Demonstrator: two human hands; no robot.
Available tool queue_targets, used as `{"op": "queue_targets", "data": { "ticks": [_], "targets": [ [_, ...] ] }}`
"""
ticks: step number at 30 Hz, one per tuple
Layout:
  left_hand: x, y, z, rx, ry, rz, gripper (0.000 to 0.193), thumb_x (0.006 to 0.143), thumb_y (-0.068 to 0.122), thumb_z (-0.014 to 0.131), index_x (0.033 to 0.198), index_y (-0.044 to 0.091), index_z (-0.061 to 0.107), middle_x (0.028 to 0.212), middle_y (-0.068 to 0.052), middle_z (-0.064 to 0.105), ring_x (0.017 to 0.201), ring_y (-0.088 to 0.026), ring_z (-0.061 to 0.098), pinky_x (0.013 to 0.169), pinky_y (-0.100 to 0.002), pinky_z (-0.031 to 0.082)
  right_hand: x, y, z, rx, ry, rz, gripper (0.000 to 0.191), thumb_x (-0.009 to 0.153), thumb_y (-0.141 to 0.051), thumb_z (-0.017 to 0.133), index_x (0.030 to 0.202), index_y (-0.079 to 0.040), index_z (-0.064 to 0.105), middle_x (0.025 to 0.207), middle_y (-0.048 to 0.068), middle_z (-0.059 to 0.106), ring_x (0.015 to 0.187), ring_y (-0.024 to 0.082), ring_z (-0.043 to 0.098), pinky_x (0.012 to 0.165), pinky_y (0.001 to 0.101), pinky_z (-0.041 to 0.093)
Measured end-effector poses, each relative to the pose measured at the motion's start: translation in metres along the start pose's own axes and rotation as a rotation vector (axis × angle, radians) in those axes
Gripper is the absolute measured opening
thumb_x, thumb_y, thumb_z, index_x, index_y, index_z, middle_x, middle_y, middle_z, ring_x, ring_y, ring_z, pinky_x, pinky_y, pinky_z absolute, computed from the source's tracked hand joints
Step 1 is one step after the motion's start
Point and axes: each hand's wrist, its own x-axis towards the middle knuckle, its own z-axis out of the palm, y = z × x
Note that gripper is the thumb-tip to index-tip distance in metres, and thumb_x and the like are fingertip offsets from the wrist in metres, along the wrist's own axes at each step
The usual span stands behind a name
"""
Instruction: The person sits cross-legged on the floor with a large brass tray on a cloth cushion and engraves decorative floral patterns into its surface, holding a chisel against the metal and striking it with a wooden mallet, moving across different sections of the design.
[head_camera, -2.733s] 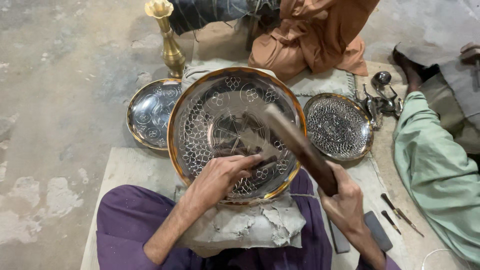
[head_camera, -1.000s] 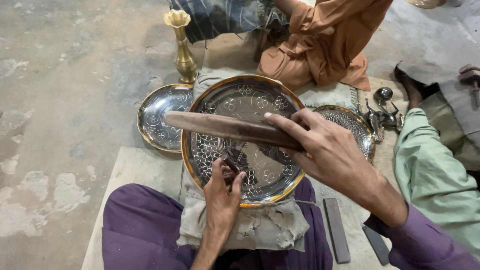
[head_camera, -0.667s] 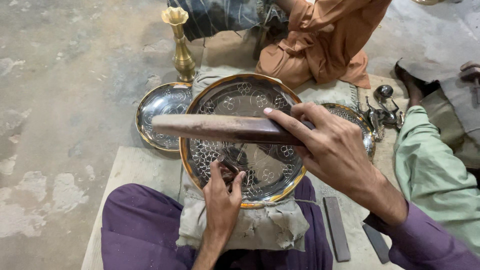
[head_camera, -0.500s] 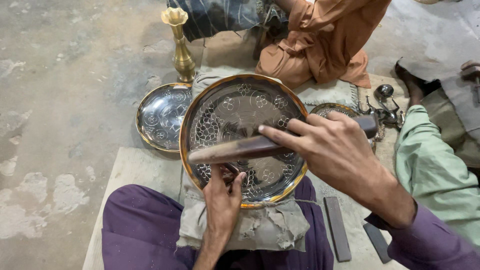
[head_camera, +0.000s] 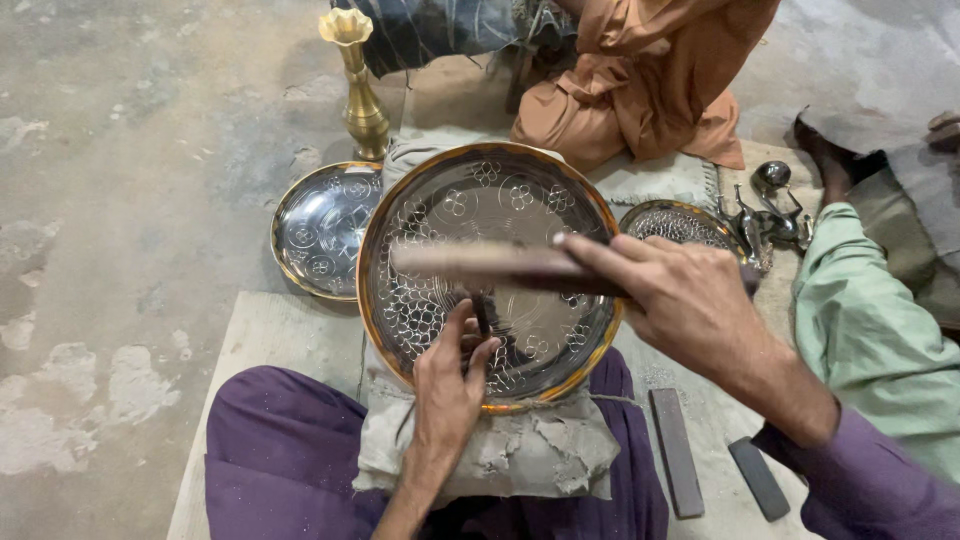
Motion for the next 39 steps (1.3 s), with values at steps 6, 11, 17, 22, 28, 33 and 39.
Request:
{"op": "queue_targets", "data": {
  "ticks": [6,11,17,22,28,33,39],
  "targets": [
    [0.002,0.007,-0.006,0.01,-0.087,0.033,0.048,0.095,0.012,0.066,0.142,0.013,0.056,0.111,-0.017,0.077,0.099,-0.029,0.078,0.078,-0.041,0.068,-0.022,0.006,0.012,0.501,0.015,0.24,0.076,0.079,-0.01,0.067,0.151,-0.028,0.05,0.101,0.008,0.07,0.083,0.026,0.071,0.067,0.0394,0.057],
    [0.003,0.012,-0.011,0.064,-0.124,0.062,0.051,0.092,0.009,0.068,0.141,0.013,0.055,0.108,-0.016,0.078,0.097,-0.027,0.079,0.082,-0.038,0.065,-0.039,0.013,0.031,0.367,0.112,0.206,0.066,0.083,-0.015,0.066,0.146,-0.027,0.052,0.104,0.008,0.071,0.085,0.027,0.073,0.07,0.0419,0.059],
    [0.006,0.009,-0.015,0.092,-0.15,0.139,0.051,0.092,0.005,0.069,0.14,0.013,0.058,0.112,-0.016,0.078,0.1,-0.027,0.078,0.084,-0.039,0.064,-0.063,0.021,0.052,0.27,0.063,0.289,0.069,0.078,-0.007,0.066,0.143,-0.029,0.056,0.095,0.005,0.074,0.078,0.027,0.074,0.067,0.0432,0.06],
    [0.012,0.011,-0.012,0.121,-0.241,0.117,0.049,0.092,0.007,0.067,0.139,0.015,0.059,0.111,-0.013,0.078,0.097,-0.025,0.078,0.082,-0.038,0.066,-0.081,0.022,0.066,0.406,-0.118,0.508,0.079,0.079,-0.01,0.069,0.153,-0.03,0.047,0.091,0.006,0.073,0.077,0.025,0.075,0.073,0.0414,0.06],
    [0.027,0.018,-0.033,0.124,-0.224,0.203,0.049,0.09,0.009,0.072,0.138,0.014,0.059,0.108,-0.012,0.078,0.096,-0.023,0.078,0.08,-0.036,0.066,-0.112,0.025,0.079,0.406,0.149,0.432,0.059,0.075,-0.012,0.072,0.132,-0.01,0.059,0.106,0.014,0.072,0.085,0.033,0.073,0.073,0.0432,0.058],
    [0.052,0.023,-0.044,-0.018,-0.462,0.265,0.052,0.087,0.008,0.075,0.137,0.01,0.06,0.105,-0.012,0.078,0.095,-0.021,0.079,0.079,-0.034,0.065,-0.132,0.022,0.099,0.448,0.207,0.491,0.046,0.08,-0.015,0.08,0.12,0.0,0.062,0.1,0.016,0.065,0.084,0.033,0.069,0.075,0.0445,0.054],
    [0.072,0.028,-0.042,0.116,-0.715,0.444,0.055,0.086,0.011,0.074,0.14,0.012,0.061,0.103,-0.011,0.077,0.091,-0.026,0.076,0.08,-0.041,0.059,-0.149,0.008,0.123,0.449,0.16,0.588,0.049,0.078,-0.009,0.074,0.125,-0.005,0.06,0.099,0.014,0.065,0.086,0.032,0.069,0.073,0.0437,0.054]
  ]
}}
